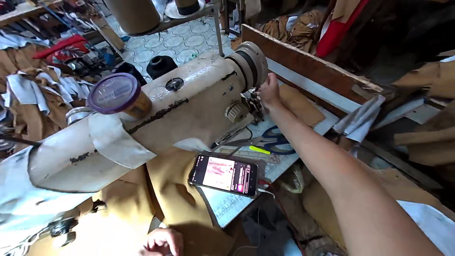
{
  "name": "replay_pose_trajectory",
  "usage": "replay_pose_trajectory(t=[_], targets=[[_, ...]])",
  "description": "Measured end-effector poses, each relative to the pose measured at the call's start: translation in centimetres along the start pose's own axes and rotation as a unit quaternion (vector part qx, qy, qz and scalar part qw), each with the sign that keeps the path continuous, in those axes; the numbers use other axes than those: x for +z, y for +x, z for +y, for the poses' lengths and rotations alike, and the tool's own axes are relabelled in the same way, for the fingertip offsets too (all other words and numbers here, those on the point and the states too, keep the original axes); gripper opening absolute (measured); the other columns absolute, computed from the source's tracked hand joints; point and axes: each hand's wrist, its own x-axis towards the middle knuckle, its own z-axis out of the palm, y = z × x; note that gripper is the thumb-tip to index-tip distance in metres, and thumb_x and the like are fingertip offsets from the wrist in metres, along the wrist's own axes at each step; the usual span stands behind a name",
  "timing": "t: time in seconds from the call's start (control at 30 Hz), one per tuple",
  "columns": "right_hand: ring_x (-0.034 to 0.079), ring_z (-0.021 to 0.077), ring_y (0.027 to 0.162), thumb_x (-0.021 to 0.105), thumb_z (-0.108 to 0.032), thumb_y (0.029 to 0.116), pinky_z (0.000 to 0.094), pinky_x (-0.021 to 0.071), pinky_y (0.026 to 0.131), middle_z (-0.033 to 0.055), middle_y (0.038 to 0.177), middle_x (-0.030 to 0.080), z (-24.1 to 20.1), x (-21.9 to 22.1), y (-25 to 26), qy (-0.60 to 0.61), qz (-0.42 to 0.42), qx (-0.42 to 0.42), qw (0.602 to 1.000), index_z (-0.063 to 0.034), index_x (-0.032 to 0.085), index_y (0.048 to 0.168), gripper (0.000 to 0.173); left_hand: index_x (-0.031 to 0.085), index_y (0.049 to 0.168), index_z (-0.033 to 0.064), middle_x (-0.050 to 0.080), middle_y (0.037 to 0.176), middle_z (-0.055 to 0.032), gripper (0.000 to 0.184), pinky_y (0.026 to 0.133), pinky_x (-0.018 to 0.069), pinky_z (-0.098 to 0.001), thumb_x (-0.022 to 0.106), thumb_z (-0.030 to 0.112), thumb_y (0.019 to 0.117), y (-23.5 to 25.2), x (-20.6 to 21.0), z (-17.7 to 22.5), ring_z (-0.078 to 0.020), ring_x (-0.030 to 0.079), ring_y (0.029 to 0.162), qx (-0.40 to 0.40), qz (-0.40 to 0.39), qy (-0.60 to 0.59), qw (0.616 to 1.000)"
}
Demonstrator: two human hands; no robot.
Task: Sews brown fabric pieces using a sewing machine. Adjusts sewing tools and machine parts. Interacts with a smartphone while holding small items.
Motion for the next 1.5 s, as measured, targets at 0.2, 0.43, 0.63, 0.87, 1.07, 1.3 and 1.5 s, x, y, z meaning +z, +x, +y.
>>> replay_pose_trajectory(t=[0.2, 0.43, 0.63, 0.87, 1.07, 1.3, 1.5], targets=[[0.063, 0.0244, 0.108, 0.043, -0.021, 0.1102, 0.0404, 0.0508, 0.094, 0.0247, 0.129, 0.061, -1.6, -7.5, -4.0, -0.041, -0.060, 0.022, 0.997, 0.0067, 0.052, 0.137, 0.040, 0.071, 0.125, 0.0216, 0.072, 0.120, 0.0041, 0.028, 0.090, 0.0592, -0.0283, 0.064, 0.032, 0.1005, 0.3, 2.0, 0.7, -0.0096, 0.069, 0.107, 0.035, 0.052, 0.081, 0.995], [0.061, 0.0014, 0.076, 0.057, -0.033, 0.1034, 0.0203, 0.0541, 0.069, 0.0046, 0.091, 0.066, -5.5, -4.6, -24.7, -0.063, -0.252, -0.225, 0.939, -0.0003, 0.066, 0.109, 0.034, 0.068, 0.112, 0.0109, 0.073, 0.116, -0.0004, 0.018, 0.089, 0.0598, -0.0287, 0.069, 0.008, 0.0943, 2.1, 9.3, 0.9, -0.0105, 0.071, 0.101, 0.103, 0.327, 0.132, 0.930], [0.065, 0.0160, 0.107, 0.038, -0.043, 0.1106, 0.0242, 0.0521, 0.095, 0.0158, 0.109, 0.066, -5.8, 4.5, -35.0, 0.036, -0.218, -0.337, 0.915, -0.0018, 0.057, 0.108, 0.045, 0.057, 0.099, 0.0097, 0.071, 0.083, 0.0058, 0.010, 0.078, 0.0582, -0.0230, 0.058, 0.000, 0.0980, 3.4, 11.7, 0.1, -0.0031, 0.069, 0.079, 0.109, 0.431, 0.063, 0.894], [0.054, -0.0037, 0.069, 0.034, -0.025, 0.1120, 0.0128, 0.0488, 0.069, 0.0009, 0.076, 0.054, -6.5, 9.7, -36.4, 0.087, -0.166, -0.257, 0.948, 0.0063, 0.053, 0.106, 0.037, 0.059, 0.125, -0.0036, 0.071, 0.112, -0.0015, 0.025, 0.098, 0.0536, -0.0251, 0.051, 0.005, 0.1031, -3.0, 12.0, 1.9, -0.0048, 0.068, 0.104, 0.003, 0.334, 0.074, 0.940], [0.069, 0.0506, 0.086, 0.051, -0.018, 0.1080, 0.0637, 0.0535, 0.074, 0.0312, 0.098, 0.068, -9.2, 14.6, -34.7, -0.291, -0.285, -0.165, 0.898, 0.0080, 0.057, 0.123, 0.031, 0.069, 0.116, -0.0066, 0.072, 0.110, -0.0195, 0.027, 0.099, 0.0519, -0.0468, 0.047, 0.004, 0.1045, -9.5, 0.5, 8.9, -0.0280, 0.069, 0.105, -0.013, 0.598, 0.544, 0.588], [0.045, 0.0476, 0.141, 0.046, -0.017, 0.1092, 0.0632, 0.0333, 0.114, 0.0348, 0.144, 0.051, -17.9, 23.3, -27.8, -0.497, -0.449, -0.063, 0.740, 0.0128, 0.051, 0.139, 0.042, 0.064, 0.131, -0.0001, 0.064, 0.133, -0.0227, 0.040, 0.110, 0.0386, -0.0593, 0.065, 0.022, 0.0972, -8.0, -10.1, 10.6, -0.0392, 0.059, 0.128, -0.088, 0.644, 0.600, 0.466], [0.049, 0.0315, 0.133, 0.042, 0.003, 0.1055, 0.0352, 0.0349, 0.111, 0.0316, 0.140, 0.054, -22.4, 22.5, -30.4, -0.457, -0.411, -0.065, 0.786, 0.0184, 0.053, 0.132, 0.033, 0.048, 0.148, 0.0038, 0.057, 0.137, -0.0291, 0.051, 0.095, 0.0477, -0.0694, 0.058, 0.015, 0.0990, -16.1, -8.7, 11.9, -0.0514, 0.059, 0.121, -0.295, 0.746, 0.464, 0.376]])
